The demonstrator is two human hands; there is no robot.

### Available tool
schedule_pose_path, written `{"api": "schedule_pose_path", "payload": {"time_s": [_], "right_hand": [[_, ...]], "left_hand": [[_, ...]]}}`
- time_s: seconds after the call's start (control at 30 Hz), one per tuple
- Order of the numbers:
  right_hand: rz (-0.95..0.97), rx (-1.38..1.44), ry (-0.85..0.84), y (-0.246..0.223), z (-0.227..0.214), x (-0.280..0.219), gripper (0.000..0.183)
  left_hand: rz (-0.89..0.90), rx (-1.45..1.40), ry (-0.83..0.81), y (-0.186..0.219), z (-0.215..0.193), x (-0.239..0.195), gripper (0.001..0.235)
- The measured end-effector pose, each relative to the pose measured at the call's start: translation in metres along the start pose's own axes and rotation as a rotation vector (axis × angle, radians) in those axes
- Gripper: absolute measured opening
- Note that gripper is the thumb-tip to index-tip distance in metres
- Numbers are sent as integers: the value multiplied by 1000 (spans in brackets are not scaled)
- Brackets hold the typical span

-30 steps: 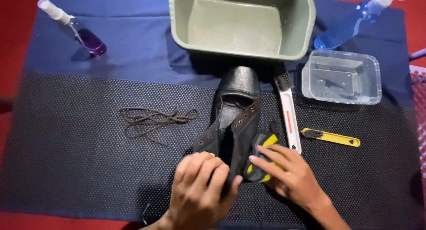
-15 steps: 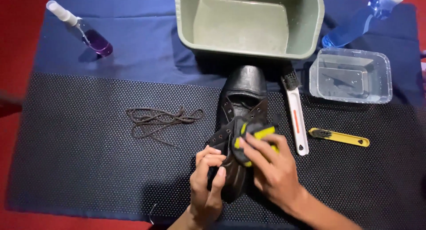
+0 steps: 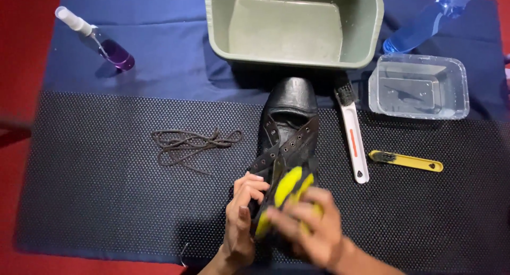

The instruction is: The person cleans a black leather shoe using a yellow cloth and a small yellow brush. They wipe the shoe's surface and then scrub the toe area and the eyelet section with the brush. The shoe laces are removed and placed on the table.

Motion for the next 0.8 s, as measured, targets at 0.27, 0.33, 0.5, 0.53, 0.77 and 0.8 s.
{"api": "schedule_pose_path", "payload": {"time_s": [0.27, 0.33, 0.5, 0.53, 0.77, 0.8], "right_hand": [[-304, 50, 61, 36, -4, 6, 18], [-54, 65, -19, 61, -5, 0, 31], [47, 20, -59, 47, -5, -7, 32], [-12, 83, 18, 31, -7, -6, 40], [-239, 254, 6, 66, 7, -20, 30], [-164, 147, -42, 79, 7, -10, 28]], "left_hand": [[45, 44, -63, 14, -3, 5, 78], [71, 83, -41, 14, -4, 4, 74], [147, 112, -42, 12, -3, 5, 54], [159, 127, -22, 11, -2, 3, 44], [105, 91, -16, 9, -1, 2, 65], [99, 102, -27, 9, -1, 1, 65]]}}
Point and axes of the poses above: each hand's wrist, its own x-axis towards the middle knuckle, its own z-axis out of the palm, y = z × x, the point moved 1 cm from there along x, towards the middle knuckle, and after that the axes turned 12 degrees about -z, right-handed, at the moved point
